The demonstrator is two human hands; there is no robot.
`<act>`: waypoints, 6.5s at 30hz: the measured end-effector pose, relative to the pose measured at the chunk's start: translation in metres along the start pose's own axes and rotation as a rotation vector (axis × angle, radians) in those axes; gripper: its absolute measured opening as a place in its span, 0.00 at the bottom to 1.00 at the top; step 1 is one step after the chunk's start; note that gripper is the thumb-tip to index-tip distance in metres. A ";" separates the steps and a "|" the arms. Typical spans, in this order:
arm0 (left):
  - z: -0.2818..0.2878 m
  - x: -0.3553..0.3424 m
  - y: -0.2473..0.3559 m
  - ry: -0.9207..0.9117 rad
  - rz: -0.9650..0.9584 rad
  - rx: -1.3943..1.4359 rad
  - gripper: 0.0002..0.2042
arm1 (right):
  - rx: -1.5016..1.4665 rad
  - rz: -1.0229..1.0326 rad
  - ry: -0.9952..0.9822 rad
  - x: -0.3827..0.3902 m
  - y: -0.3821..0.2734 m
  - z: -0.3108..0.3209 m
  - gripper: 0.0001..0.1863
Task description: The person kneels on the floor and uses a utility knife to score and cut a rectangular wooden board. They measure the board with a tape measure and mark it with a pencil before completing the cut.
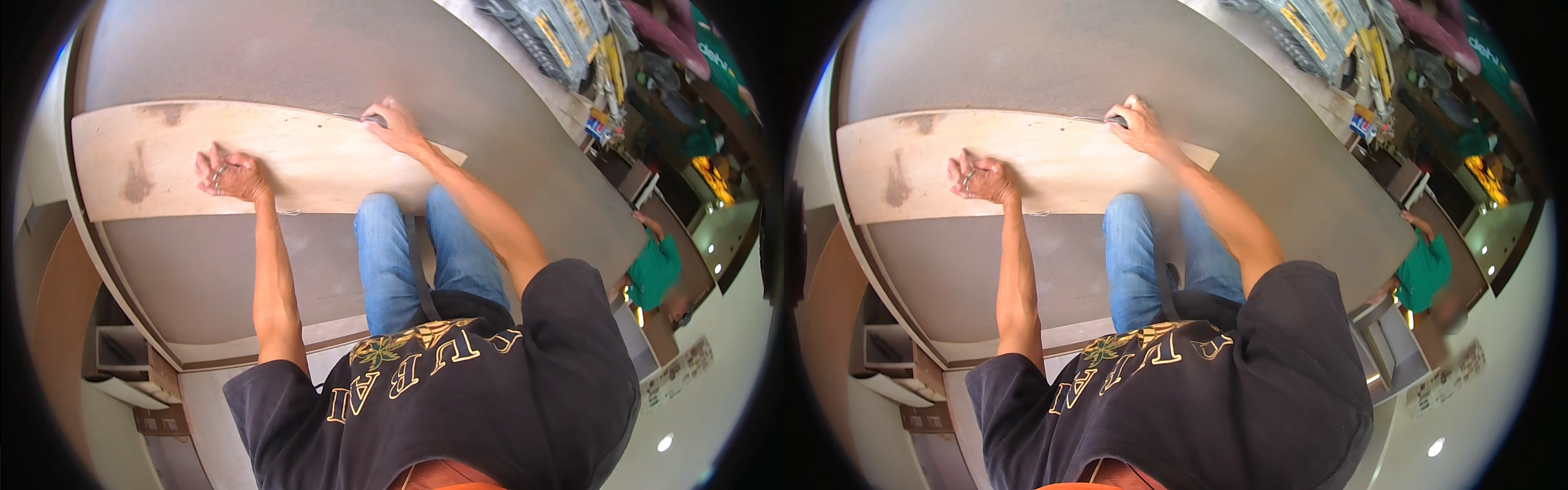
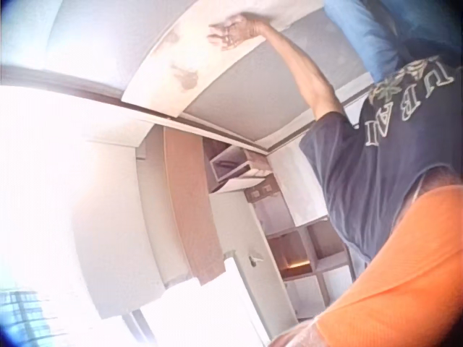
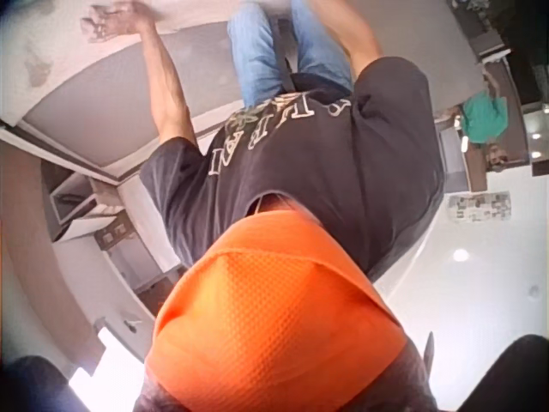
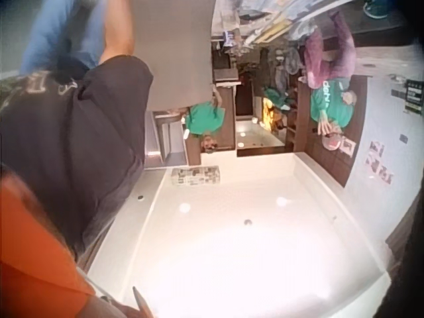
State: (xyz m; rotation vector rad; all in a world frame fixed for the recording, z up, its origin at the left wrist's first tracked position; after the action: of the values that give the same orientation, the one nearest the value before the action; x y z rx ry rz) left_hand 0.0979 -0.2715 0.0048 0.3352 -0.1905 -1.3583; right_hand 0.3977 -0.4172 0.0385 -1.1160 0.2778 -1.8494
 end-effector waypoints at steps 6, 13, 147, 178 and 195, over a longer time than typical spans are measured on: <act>0.004 -0.001 0.000 -0.025 0.014 -0.025 0.22 | -0.025 0.008 0.002 0.003 -0.005 -0.003 0.12; 0.002 -0.003 -0.001 0.039 0.003 -0.009 0.20 | 0.038 0.105 0.163 0.024 -0.020 0.008 0.10; 0.021 0.030 -0.013 -0.108 0.001 -0.114 0.24 | 0.118 0.607 0.139 -0.244 -0.258 0.204 0.49; 0.009 0.029 -0.020 -0.073 -0.058 -0.086 0.23 | 0.429 0.811 0.557 -0.284 -0.166 0.133 0.25; -0.001 0.050 -0.025 0.058 -0.188 -0.008 0.22 | -0.289 -0.489 0.659 0.350 0.291 -0.106 0.27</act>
State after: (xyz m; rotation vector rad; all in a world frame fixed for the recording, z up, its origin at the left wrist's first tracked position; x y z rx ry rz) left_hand 0.0857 -0.3250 -0.0073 0.3928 -0.1069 -1.5326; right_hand 0.4318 -0.8828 0.0093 -0.7601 0.7161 -2.6582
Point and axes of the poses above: each hand's wrist, its own x-axis away from the middle knuckle, its own z-axis out of the back of the hand, y = z × x, the point moved 2 cm from there along -x, towards the middle knuckle, and after that the axes turned 8 degrees about z, right-handed, at the moved point
